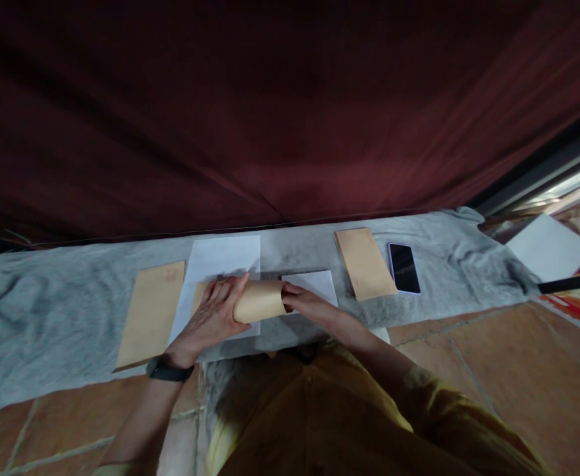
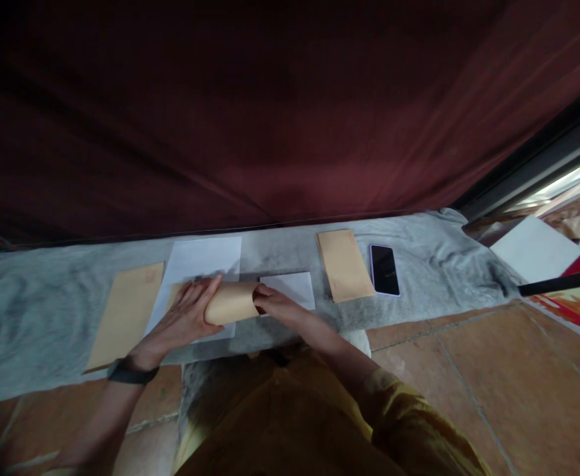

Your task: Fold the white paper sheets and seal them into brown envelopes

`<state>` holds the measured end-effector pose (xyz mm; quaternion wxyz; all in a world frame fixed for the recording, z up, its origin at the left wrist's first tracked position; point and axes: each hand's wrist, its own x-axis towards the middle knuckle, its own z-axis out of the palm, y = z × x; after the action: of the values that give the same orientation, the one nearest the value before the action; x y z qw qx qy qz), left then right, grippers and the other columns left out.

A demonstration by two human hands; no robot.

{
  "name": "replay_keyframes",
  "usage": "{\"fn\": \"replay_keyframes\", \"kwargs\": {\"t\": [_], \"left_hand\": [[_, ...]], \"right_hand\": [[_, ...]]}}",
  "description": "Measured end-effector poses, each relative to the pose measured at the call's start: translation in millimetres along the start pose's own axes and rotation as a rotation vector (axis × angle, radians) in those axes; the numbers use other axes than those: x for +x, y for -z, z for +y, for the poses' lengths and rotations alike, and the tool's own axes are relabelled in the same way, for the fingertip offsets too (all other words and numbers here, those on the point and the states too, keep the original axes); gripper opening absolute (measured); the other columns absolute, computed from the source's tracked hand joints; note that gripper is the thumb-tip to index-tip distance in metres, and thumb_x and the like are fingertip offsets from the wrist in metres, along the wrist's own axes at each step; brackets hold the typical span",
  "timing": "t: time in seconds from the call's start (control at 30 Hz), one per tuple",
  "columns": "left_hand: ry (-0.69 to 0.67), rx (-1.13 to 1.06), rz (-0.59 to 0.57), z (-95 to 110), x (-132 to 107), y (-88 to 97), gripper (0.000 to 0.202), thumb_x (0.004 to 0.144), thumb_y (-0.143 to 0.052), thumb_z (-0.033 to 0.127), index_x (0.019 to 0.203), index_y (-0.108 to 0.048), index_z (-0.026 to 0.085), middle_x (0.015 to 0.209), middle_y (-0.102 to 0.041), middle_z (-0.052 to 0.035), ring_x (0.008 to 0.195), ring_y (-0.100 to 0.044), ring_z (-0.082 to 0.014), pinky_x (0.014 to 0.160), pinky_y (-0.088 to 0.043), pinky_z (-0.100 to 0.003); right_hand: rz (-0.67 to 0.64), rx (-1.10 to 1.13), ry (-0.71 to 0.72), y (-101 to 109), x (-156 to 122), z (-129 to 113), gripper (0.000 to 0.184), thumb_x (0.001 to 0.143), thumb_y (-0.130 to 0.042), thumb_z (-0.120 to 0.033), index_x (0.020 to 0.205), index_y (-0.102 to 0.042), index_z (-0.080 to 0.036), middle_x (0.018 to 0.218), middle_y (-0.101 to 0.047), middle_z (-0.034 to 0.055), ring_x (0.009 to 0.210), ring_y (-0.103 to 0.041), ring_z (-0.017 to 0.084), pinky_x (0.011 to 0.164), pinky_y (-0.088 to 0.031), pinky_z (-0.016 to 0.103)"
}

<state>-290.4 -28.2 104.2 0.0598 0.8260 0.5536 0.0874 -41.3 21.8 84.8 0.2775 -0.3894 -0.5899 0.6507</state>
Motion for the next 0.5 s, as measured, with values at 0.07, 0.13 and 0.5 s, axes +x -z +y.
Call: {"fn": "replay_keyframes", "kwargs": {"t": [0.07,0.13,0.5], "left_hand": [[0.015,0.003,-0.011,-5.8,-1.1,0.4,0.116,0.069,-0.078,0.044,0.16,-0.009,0.022,0.143,-0.05,-0.0157,0.136,-0.044,-0.0391,0.117,-0.029,-0.057],[0.023,0.0,-0.022,-12.2,-2.9,-0.1,0.116,0.069,-0.078,0.044,0.16,-0.009,0.022,0.142,-0.05,-0.0156,0.134,-0.046,-0.0386,0.116,-0.03,-0.055],[0.08,0.049,-0.062,-35.4,-15.5,-6.1,0.118,0.07,-0.077,0.043,0.162,-0.004,0.024,0.143,-0.049,-0.0142,0.136,-0.044,-0.0382,0.118,-0.028,-0.053]], "right_hand": [[-0.042,0.042,0.006,10.5,-5.9,3.7,0.029,0.091,-0.058,-0.024,0.118,-0.068,-0.022,0.105,-0.074,0.0037,0.094,-0.068,0.017,0.081,-0.056,0.029],[0.05,-0.02,0.026,24.6,-14.9,9.0,0.035,0.089,-0.059,-0.023,0.124,-0.065,-0.022,0.113,-0.073,0.0046,0.099,-0.067,0.018,0.087,-0.055,0.031],[0.553,-1.115,-0.123,55.8,-61.4,41.0,0.07,0.095,-0.061,-0.037,0.151,-0.036,-0.005,0.125,-0.057,0.0238,0.117,-0.057,0.035,0.1,-0.048,0.047]]}}
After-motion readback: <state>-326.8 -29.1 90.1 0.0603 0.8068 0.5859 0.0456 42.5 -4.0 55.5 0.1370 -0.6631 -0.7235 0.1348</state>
